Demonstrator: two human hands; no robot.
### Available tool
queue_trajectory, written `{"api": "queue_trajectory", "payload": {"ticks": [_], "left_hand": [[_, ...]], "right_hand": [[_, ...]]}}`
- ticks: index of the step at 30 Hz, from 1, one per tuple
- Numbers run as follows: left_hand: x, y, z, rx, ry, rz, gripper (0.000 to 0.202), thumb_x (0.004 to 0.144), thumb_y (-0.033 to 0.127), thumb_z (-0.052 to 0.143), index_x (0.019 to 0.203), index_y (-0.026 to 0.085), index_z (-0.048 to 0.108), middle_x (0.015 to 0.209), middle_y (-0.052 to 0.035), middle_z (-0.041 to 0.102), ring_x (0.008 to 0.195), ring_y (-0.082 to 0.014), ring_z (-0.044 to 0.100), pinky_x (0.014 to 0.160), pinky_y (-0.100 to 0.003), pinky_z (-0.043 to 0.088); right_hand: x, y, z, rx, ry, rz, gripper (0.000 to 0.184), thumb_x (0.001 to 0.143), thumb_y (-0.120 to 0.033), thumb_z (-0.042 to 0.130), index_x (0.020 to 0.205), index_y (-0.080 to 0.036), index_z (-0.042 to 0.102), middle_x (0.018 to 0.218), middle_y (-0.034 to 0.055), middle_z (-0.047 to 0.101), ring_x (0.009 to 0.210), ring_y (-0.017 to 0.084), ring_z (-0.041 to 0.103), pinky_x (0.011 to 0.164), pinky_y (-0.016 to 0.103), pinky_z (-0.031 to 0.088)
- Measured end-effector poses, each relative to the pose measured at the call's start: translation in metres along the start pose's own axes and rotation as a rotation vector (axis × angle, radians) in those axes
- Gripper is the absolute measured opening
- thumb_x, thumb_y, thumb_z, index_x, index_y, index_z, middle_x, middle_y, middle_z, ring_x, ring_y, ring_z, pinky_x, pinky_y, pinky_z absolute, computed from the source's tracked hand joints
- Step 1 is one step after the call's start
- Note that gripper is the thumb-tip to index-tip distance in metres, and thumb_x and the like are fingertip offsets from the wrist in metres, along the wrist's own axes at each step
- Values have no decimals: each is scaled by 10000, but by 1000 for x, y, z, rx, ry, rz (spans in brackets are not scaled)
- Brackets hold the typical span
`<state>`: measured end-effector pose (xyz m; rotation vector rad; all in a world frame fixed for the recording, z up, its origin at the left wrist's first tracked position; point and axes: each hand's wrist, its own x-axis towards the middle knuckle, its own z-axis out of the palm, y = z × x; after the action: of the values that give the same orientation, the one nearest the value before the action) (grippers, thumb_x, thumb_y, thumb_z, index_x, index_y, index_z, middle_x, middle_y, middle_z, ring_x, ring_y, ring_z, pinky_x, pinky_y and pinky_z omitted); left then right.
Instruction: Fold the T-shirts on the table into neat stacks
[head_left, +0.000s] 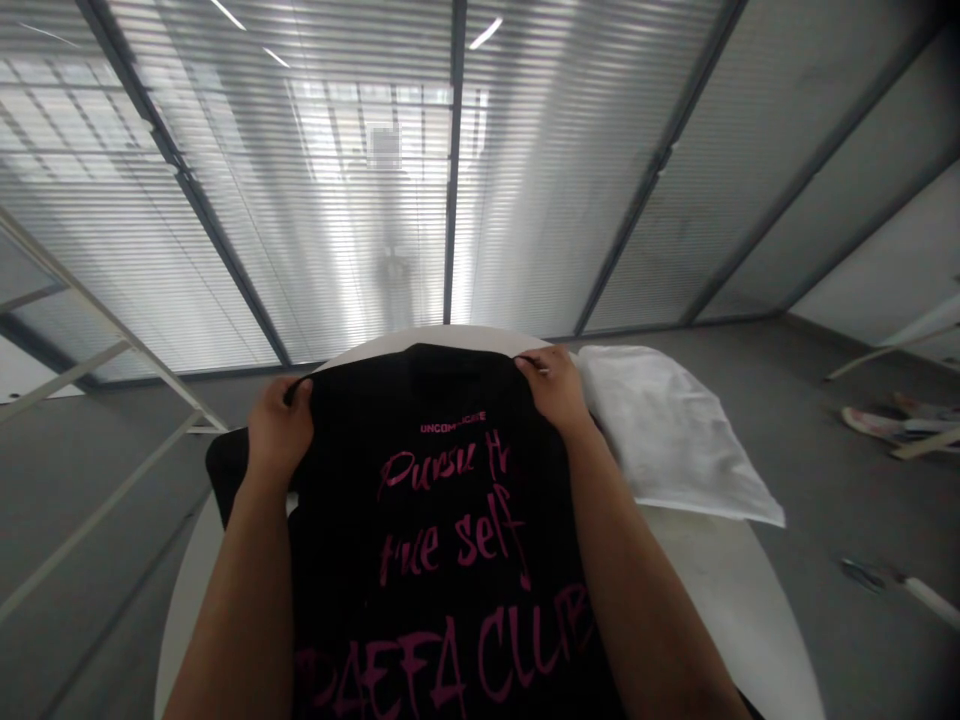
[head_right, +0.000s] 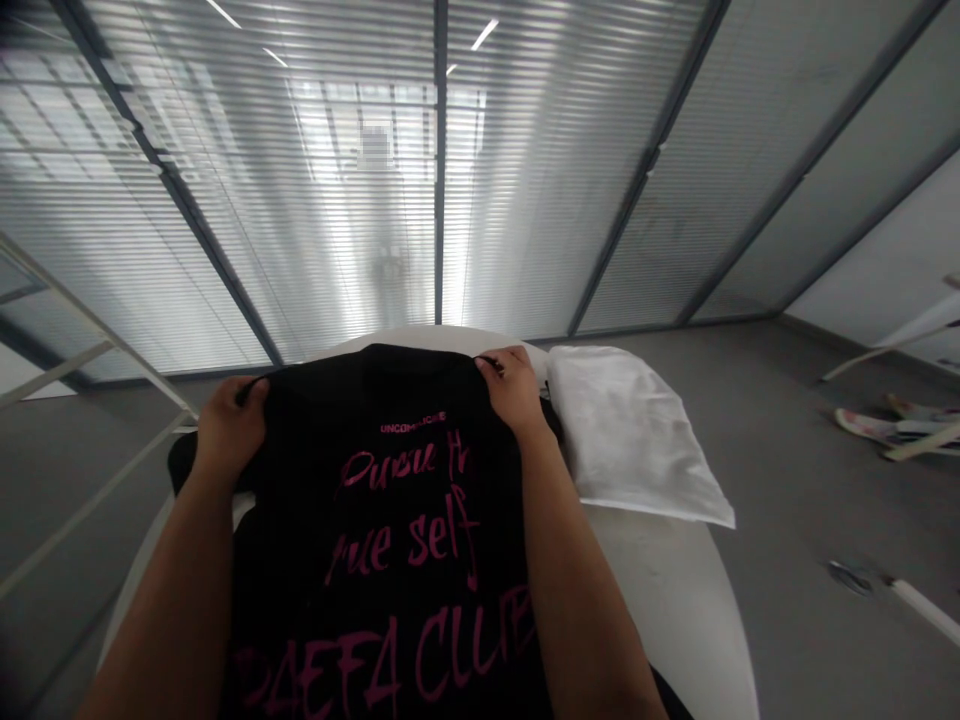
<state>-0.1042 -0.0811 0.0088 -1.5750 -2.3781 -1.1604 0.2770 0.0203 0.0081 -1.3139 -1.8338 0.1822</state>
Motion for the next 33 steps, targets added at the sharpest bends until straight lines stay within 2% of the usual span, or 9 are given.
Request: {"api": "queue_trajectory", "payload": {"ticks": [4,7,12,16,19,23,28,30,33], "left_hand": [[-12,-3,16,127,196,-26,378,922,387,395,1132,142,591,1099,-148,614,1114,-299,528,991,-431,395],[-22,-1,31,215,251,-52,365,907,340,430,1167,146,596,1161,-168,568,1179,-333,469,1003,-485,373],[-31,10,56,197,2,163,279,868,223,449,1009,197,689,1073,-112,603,1085,-283,529,970,-431,415],[-45,13,80,231,-282,251,423,897,312,451,1287,226,589,1263,-115,573,1196,-282,501,1041,-453,375],[-53,9,92,299,-379,247,489,927,375,407,1389,249,505,1420,-112,482,1334,-294,397,1127,-518,246],[-54,6,94,321,-389,222,502,934,405,385,1403,260,490,1453,-99,458,1362,-281,374,1144,-513,218],[-52,10,90,320,-391,197,493,924,414,396,1384,279,513,1445,-84,469,1351,-274,388,1143,-505,224],[-52,11,90,319,-389,193,495,920,416,400,1380,277,517,1443,-83,472,1346,-276,392,1142,-502,229],[-52,11,89,316,-383,193,494,918,413,401,1377,273,521,1436,-85,478,1338,-279,401,1139,-501,235]], "right_hand": [[-2,4,10,12,133,48,347,945,-372,421,1101,-150,637,1160,150,578,1076,226,550,953,364,450],[-5,9,23,-63,-29,114,371,950,-333,388,1200,-154,596,1203,144,602,1155,235,531,1011,381,414],[-11,21,30,-312,-509,294,454,950,-329,360,1359,-210,518,1338,117,574,1249,269,500,1052,439,364],[-11,30,20,-427,-681,355,575,845,-323,505,1418,-269,477,1460,105,466,1343,371,390,1059,567,308],[-9,30,9,-502,-768,395,694,770,-319,577,1448,-313,434,1496,101,419,1340,430,373,1020,630,313],[-6,25,-1,-522,-872,340,653,731,-282,602,1377,-211,541,1417,135,512,1261,349,496,992,461,411],[-7,14,-5,-424,-989,277,324,679,-205,604,962,-182,759,980,92,734,926,238,667,763,285,476],[-7,9,-5,-384,-947,226,261,670,-164,582,862,-196,756,878,67,734,836,214,664,715,275,458],[-4,0,-5,-370,-571,127,223,717,-160,544,833,-210,728,872,53,716,828,205,637,754,298,439]]}}
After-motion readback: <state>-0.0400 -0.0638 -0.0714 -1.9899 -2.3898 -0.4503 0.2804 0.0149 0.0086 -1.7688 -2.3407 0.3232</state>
